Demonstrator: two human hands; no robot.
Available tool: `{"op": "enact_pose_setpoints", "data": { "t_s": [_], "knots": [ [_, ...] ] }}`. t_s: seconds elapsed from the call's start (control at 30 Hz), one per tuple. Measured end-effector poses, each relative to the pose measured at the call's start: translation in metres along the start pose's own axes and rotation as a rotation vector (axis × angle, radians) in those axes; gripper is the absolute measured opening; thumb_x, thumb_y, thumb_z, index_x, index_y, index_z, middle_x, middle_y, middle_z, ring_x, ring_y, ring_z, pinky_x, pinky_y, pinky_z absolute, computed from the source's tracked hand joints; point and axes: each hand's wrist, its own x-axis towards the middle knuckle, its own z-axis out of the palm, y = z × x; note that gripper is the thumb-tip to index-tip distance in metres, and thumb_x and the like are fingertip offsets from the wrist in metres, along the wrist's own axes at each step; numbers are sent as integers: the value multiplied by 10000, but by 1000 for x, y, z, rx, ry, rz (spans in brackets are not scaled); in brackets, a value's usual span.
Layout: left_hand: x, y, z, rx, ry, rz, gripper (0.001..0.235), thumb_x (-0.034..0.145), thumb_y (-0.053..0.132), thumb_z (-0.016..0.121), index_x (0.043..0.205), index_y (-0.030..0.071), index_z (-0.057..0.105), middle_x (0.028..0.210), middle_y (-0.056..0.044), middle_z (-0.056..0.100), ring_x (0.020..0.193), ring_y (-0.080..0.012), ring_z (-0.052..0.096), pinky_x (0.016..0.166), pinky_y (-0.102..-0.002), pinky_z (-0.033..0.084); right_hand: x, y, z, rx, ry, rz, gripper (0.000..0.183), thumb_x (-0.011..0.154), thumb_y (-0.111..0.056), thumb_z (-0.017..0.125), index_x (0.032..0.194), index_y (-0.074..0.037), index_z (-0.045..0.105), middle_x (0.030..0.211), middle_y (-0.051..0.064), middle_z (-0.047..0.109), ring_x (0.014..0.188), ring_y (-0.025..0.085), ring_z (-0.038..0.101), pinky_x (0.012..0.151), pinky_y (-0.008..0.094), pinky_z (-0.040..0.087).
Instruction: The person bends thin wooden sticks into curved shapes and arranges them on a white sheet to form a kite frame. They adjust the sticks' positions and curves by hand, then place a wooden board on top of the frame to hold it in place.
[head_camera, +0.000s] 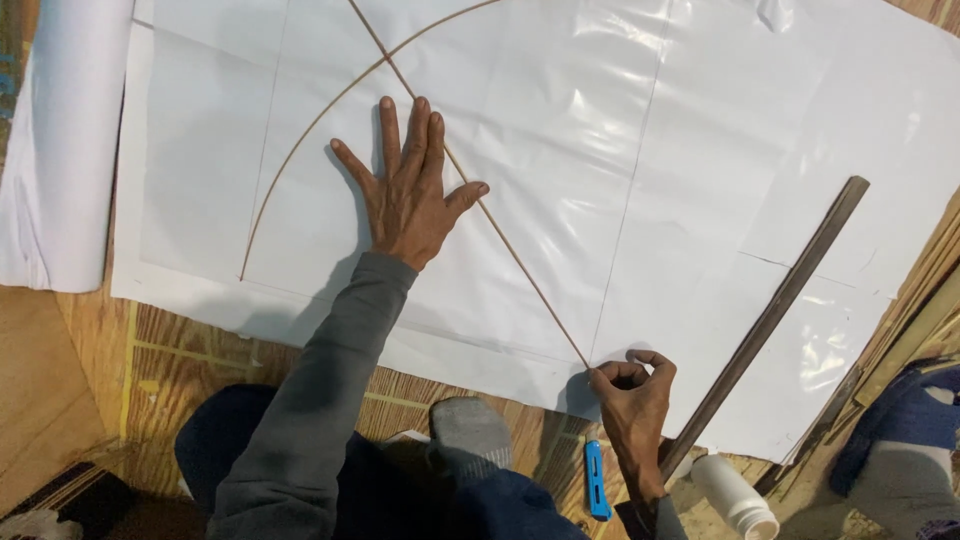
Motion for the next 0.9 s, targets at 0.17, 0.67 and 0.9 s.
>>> {"op": "enact_pose_setpoints", "data": {
  "t_s": [0.17,0.67,0.9],
  "knots": [
    [2,1,-3,49,-80,-21,1171,1125,879,667,1695,169,-69,1827,-28,56,1672,-399,-6,1139,-932,-15,4,-33,10,-87,83,-260,556,871,-206,777,1247,-52,397,889,79,579,815,209,593,714,391,492],
    [6,10,-18,123,-209,-53,1180,1187,906,727,1699,136,-5,1819,-10,63,1642,-405,6,1101,-918,5,91,-139,124,-501,37,-658,788,644,-276,950,1217,-111,435,1140,97,483,996,335,475,742,456,383],
    [4,8,-20,155,-191,-37,1117,1239,903,646,1689,151,-47,1806,1,27,1631,-388,-24,1182,-925,63,76,-78,84,-542,73,-609,704,738,-424,874,1199,-88,461,1114,105,452,1002,323,457,762,462,382]
  ]
}}
